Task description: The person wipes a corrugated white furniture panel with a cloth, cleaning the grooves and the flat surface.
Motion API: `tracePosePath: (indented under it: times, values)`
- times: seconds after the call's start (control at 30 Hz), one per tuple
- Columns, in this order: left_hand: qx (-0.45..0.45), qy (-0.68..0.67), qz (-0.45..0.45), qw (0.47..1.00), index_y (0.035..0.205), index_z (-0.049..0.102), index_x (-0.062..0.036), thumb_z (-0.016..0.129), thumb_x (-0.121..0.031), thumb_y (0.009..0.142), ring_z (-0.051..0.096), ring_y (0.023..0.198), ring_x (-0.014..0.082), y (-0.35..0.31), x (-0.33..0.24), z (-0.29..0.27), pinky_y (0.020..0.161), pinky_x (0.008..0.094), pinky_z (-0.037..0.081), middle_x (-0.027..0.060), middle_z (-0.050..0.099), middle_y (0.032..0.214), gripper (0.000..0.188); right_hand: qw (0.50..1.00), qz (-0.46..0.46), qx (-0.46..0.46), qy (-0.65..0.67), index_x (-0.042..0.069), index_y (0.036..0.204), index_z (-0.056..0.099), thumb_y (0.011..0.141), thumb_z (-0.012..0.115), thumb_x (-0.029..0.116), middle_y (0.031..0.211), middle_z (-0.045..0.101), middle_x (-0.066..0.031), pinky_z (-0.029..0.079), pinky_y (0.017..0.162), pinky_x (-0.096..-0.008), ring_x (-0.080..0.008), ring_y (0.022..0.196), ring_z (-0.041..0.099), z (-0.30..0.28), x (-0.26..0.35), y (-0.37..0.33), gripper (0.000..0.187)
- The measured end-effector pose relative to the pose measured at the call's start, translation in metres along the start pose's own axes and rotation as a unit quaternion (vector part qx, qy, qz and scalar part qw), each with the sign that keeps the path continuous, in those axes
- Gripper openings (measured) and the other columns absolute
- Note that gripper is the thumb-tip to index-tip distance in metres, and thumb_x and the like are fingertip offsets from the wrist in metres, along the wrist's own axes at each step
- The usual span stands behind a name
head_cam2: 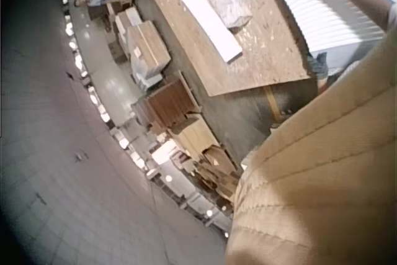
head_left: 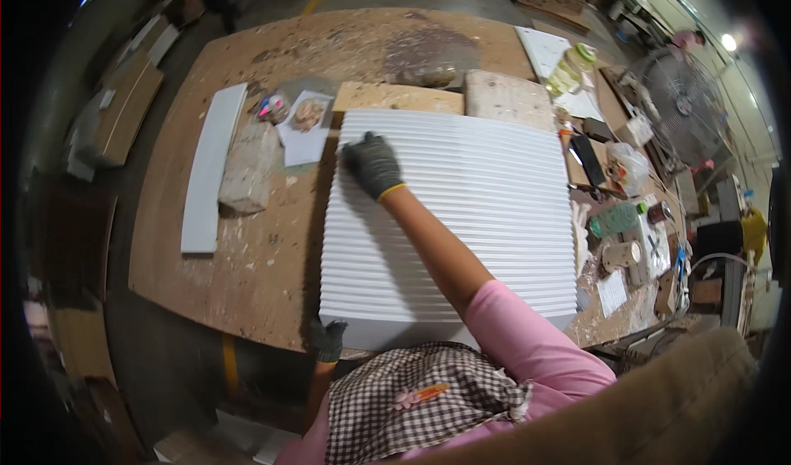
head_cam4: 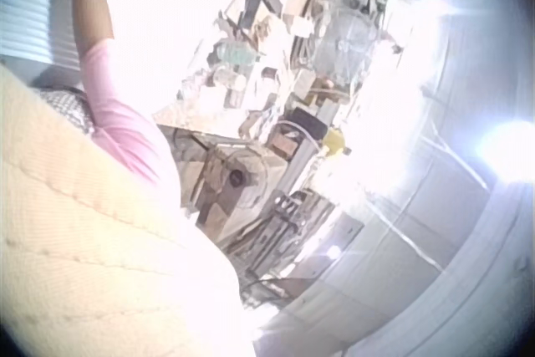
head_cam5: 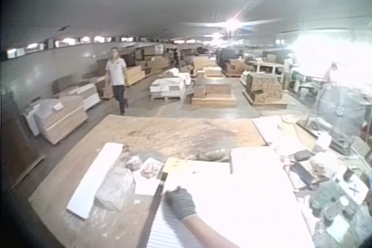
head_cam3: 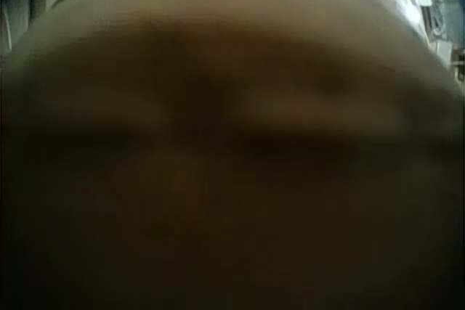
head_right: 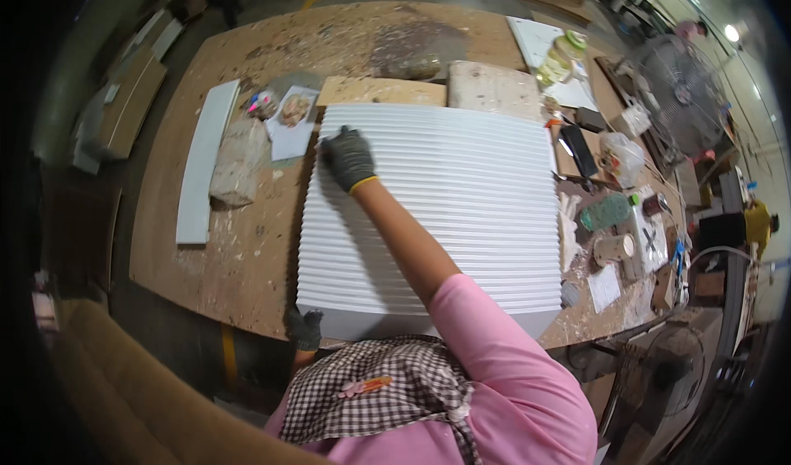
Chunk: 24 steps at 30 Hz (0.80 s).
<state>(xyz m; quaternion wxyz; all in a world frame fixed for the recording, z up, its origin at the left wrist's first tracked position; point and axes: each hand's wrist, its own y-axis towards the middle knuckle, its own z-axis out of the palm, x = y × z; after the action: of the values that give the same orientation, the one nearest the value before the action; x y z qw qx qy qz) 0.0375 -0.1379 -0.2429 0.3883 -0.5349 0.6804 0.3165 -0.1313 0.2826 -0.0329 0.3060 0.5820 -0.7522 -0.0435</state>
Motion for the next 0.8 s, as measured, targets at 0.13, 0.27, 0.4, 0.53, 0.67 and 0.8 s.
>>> tracePosePath:
  times: [0.13, 0.27, 0.4, 0.53, 0.67, 0.8]
  values:
    - [0.06, 0.215, -0.068, 0.972, 0.153, 0.034, 0.0, 0.063, -0.049, 0.094, 0.064, 0.111, 0.0357, 0.017, -0.034, 0.001, 0.094, 0.0494, 0.053, 0.0219, 0.06, 0.133, 0.082, 0.994, 0.069, 0.036, 0.079, 0.019, 0.109, 0.074, 0.086, 0.069, 0.035, 0.095, 0.065, -0.0216, 0.05, 0.085, -0.051, -0.0404, 0.091, 0.061, -0.059, -0.032, -0.033, 0.029]
    - [0.017, 0.191, -0.01, 0.981, 0.154, 0.033, 0.0004, 0.066, -0.046, 0.093, 0.057, 0.119, 0.0353, 0.027, -0.052, -0.035, 0.1, 0.0487, 0.049, 0.0217, 0.055, 0.138, 0.083, 0.98, 0.107, -0.159, 0.048, 0.008, 0.118, 0.068, 0.089, 0.065, 0.032, 0.093, 0.067, -0.0207, 0.051, 0.086, -0.0495, -0.0376, 0.092, 0.063, -0.159, -0.091, -0.112, 0.038]
    - [0.017, 0.179, 0.023, 0.983, 0.154, 0.032, 0.0009, 0.068, -0.044, 0.093, 0.05, 0.127, 0.0349, 0.037, -0.052, -0.031, 0.106, 0.0481, 0.044, 0.0216, 0.05, 0.144, 0.084, 0.905, 0.346, -0.241, -0.062, 0.008, 0.122, 0.068, 0.09, 0.07, 0.033, 0.11, 0.071, -0.0161, 0.048, 0.099, -0.0435, -0.0353, 0.106, 0.064, -0.296, -0.171, -0.275, 0.041]
    - [0.031, 0.155, 0.043, 0.986, 0.155, 0.031, 0.0013, 0.07, -0.042, 0.092, 0.043, 0.135, 0.0345, 0.042, -0.06, -0.035, 0.111, 0.0474, 0.039, 0.0214, 0.045, 0.149, 0.086, 0.781, 0.542, -0.136, -0.279, 0.007, 0.124, 0.068, 0.088, 0.068, 0.041, 0.116, 0.069, -0.0211, 0.048, 0.097, -0.049, -0.0392, 0.108, 0.063, -0.333, -0.235, -0.433, 0.049]
    - [0.047, 0.119, 0.063, 0.99, 0.155, 0.03, 0.0018, 0.072, -0.04, 0.092, 0.036, 0.144, 0.0341, 0.043, -0.087, -0.045, 0.117, 0.0467, 0.034, 0.0212, 0.039, 0.155, 0.087, 0.722, 0.649, -0.026, -0.238, 0.011, 0.123, 0.069, 0.088, 0.068, 0.044, 0.115, 0.069, -0.0203, 0.048, 0.096, -0.0496, -0.0392, 0.108, 0.063, -0.322, -0.247, -0.45, 0.048]
    - [0.148, -0.07, 0.112, 0.98, 0.158, 0.026, -0.0006, 0.065, -0.038, 0.097, 0.035, 0.146, 0.0366, 0.05, -0.176, -0.038, 0.12, 0.0466, 0.03, 0.0234, 0.033, 0.16, 0.081, 0.884, 0.42, -0.188, -0.078, 0.011, 0.134, 0.065, 0.089, 0.071, 0.042, 0.132, 0.064, -0.0193, 0.046, 0.104, -0.044, -0.038, 0.122, 0.06, -0.315, -0.231, -0.379, 0.054]
